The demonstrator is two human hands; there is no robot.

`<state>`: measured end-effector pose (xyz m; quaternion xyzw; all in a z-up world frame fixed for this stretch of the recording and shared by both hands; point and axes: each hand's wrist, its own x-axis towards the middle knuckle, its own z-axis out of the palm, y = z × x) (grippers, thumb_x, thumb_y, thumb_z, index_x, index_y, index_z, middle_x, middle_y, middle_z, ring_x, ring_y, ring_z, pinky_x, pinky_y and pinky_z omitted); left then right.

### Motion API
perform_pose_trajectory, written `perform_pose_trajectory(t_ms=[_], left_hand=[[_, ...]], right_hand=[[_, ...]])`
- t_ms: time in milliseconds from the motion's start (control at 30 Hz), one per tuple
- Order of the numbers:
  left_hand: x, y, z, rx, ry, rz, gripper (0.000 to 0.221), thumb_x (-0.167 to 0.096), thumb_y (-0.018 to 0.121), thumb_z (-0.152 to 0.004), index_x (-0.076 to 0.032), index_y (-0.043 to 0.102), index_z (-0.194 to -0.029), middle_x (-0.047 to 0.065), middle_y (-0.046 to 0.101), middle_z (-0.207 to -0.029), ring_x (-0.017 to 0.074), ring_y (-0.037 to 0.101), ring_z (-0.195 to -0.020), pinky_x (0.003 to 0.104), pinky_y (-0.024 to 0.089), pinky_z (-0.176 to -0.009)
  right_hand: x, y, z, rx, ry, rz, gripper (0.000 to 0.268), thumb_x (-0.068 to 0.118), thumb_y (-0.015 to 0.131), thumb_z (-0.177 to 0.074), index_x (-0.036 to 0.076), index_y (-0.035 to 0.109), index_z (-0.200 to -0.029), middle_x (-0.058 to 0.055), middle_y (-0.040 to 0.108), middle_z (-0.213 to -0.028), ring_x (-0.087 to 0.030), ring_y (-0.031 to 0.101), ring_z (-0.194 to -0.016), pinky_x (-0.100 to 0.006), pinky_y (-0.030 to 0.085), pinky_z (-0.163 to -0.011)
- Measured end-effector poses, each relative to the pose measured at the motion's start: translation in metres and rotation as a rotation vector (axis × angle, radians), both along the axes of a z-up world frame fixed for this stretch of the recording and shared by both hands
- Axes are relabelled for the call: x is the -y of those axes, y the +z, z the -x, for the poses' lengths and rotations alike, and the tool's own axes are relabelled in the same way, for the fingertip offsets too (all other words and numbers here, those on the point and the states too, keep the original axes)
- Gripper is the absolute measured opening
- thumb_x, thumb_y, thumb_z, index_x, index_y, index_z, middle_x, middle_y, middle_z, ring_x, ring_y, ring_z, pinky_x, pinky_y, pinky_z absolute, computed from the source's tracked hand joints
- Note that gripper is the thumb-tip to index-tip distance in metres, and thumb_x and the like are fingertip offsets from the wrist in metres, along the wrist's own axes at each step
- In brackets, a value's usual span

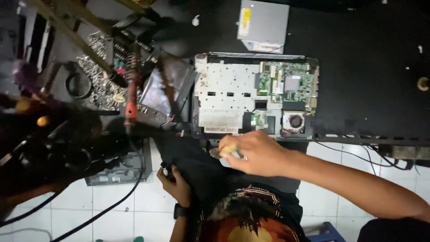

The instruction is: Cleaning a laptop motherboard with a brush and securing internal components using a screwdriver.

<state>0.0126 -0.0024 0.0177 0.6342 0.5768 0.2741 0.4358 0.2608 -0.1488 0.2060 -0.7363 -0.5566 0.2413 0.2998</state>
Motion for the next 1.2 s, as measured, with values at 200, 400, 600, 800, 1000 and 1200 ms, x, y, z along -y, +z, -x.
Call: perform_pose_trajectory(t_ms=[200,400,600,800,1000,1200], left_hand=[[0.004,-0.003,0.003,-0.075,-0.001,-0.033,0.037,-0.026,0.058,-0.102,-0.002,0.052,-0.131,0.023,0.068,-0.116,0.0333,0.064,-0.097,0.041,0.048,-0.081],[0.004,-0.004,0.001,-0.100,-0.013,-0.069,0.049,-0.023,0.057,-0.101,-0.001,0.051,-0.144,0.025,0.060,-0.139,0.0411,0.058,-0.125,0.048,0.046,-0.100],[0.006,-0.006,0.001,-0.105,0.003,-0.080,0.044,-0.023,0.057,-0.102,0.000,0.049,-0.140,0.028,0.061,-0.136,0.0420,0.062,-0.118,0.048,0.048,-0.096],[0.003,-0.016,0.005,-0.135,-0.010,-0.102,0.046,-0.022,0.056,-0.101,-0.001,0.049,-0.141,0.029,0.062,-0.133,0.0448,0.061,-0.118,0.049,0.046,-0.097],[0.002,-0.027,0.013,-0.119,-0.022,-0.121,0.053,-0.027,0.057,-0.104,0.003,0.045,-0.146,0.033,0.058,-0.138,0.0459,0.059,-0.123,0.049,0.047,-0.098],[0.001,-0.035,0.018,-0.182,-0.032,-0.175,0.053,-0.028,0.056,-0.106,0.004,0.044,-0.147,0.033,0.052,-0.147,0.0487,0.047,-0.137,0.051,0.038,-0.108]], right_hand=[[0.030,-0.014,-0.072,0.626,-0.396,-0.038,0.016,0.027,0.061,-0.103,0.016,0.064,-0.114,0.003,0.073,-0.097,-0.018,0.070,-0.068,-0.033,0.052,-0.050],[0.026,0.014,-0.019,-0.053,-0.046,0.089,0.025,0.036,0.048,-0.105,0.017,0.064,-0.114,0.001,0.074,-0.083,-0.019,0.055,-0.048,-0.038,0.046,-0.050],[0.046,0.027,-0.096,0.087,-0.420,0.349,0.014,0.023,0.045,-0.112,0.012,0.053,-0.112,0.006,0.054,-0.059,-0.005,0.037,-0.032,-0.020,0.032,-0.025],[0.043,0.046,-0.078,0.138,-0.313,0.542,0.034,0.023,0.038,-0.106,0.022,0.064,-0.085,0.007,0.060,-0.066,-0.006,0.056,-0.060,-0.025,0.046,-0.045],[0.056,0.022,-0.064,-0.115,-0.200,0.310,0.018,0.027,0.046,-0.107,0.022,0.063,-0.101,0.009,0.058,-0.059,-0.004,0.049,-0.041,-0.018,0.040,-0.032],[0.081,0.000,-0.136,0.610,-0.583,0.170,0.008,0.017,0.052,-0.108,0.013,0.056,-0.112,0.003,0.057,-0.068,-0.009,0.047,-0.044,-0.022,0.037,-0.034]])
